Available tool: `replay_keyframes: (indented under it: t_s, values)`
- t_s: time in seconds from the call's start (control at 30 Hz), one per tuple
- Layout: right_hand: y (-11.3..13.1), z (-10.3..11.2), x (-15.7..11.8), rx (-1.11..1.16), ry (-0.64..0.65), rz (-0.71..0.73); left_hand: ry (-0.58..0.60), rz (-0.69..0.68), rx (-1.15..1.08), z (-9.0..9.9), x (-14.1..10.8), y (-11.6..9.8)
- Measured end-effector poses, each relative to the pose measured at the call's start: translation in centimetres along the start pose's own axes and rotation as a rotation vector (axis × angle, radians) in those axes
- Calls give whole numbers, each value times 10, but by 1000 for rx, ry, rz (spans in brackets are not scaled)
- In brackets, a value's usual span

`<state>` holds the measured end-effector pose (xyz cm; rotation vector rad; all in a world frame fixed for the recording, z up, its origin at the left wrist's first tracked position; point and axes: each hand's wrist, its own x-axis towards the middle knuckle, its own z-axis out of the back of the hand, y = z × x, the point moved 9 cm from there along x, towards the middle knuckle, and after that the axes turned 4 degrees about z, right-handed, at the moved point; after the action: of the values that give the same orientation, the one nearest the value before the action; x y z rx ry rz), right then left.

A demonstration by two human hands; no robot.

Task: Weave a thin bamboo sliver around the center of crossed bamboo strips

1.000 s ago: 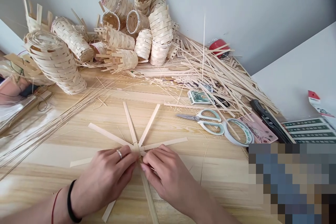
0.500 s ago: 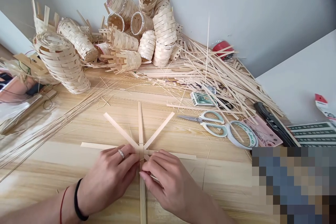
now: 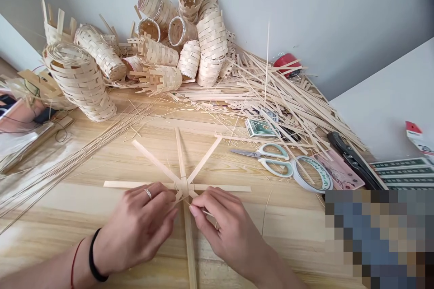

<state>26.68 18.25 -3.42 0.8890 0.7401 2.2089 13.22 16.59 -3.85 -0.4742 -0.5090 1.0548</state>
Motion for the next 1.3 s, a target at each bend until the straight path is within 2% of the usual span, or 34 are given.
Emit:
replay_keyframes:
  t_s: [0.17, 0.27, 0.33, 0.43, 0.5, 0.67, 0.9, 1.0, 1.2, 1.3]
  values:
    - [-14, 11, 3, 132, -60, -101, 142, 198, -336, 5, -2, 17]
    - [-17, 15, 3, 159, -104, -125, 145, 392, -515, 7, -3, 31]
    - [-16, 17, 3, 157, -127, -120, 164, 510, -593, 2, -4, 40]
    - [-10, 19, 2, 155, -144, -81, 291, 604, -828, -17, -4, 42]
    - [-4, 18, 2, 160, -137, -48, 333, 613, -938, -25, -4, 42]
    - [5, 10, 0, 173, -83, -11, 348, 598, -927, -29, -2, 44]
    - [8, 8, 0, 201, -67, 3, 237, 603, -1071, -26, 1, 46]
    - [6, 6, 0, 211, -49, -10, 235, 610, -1108, -27, -1, 47]
    - [3, 3, -1, 208, -40, -16, 246, 569, -1026, -20, 1, 48]
    - [1, 2, -1, 203, -32, -37, 239, 601, -975, -19, 2, 51]
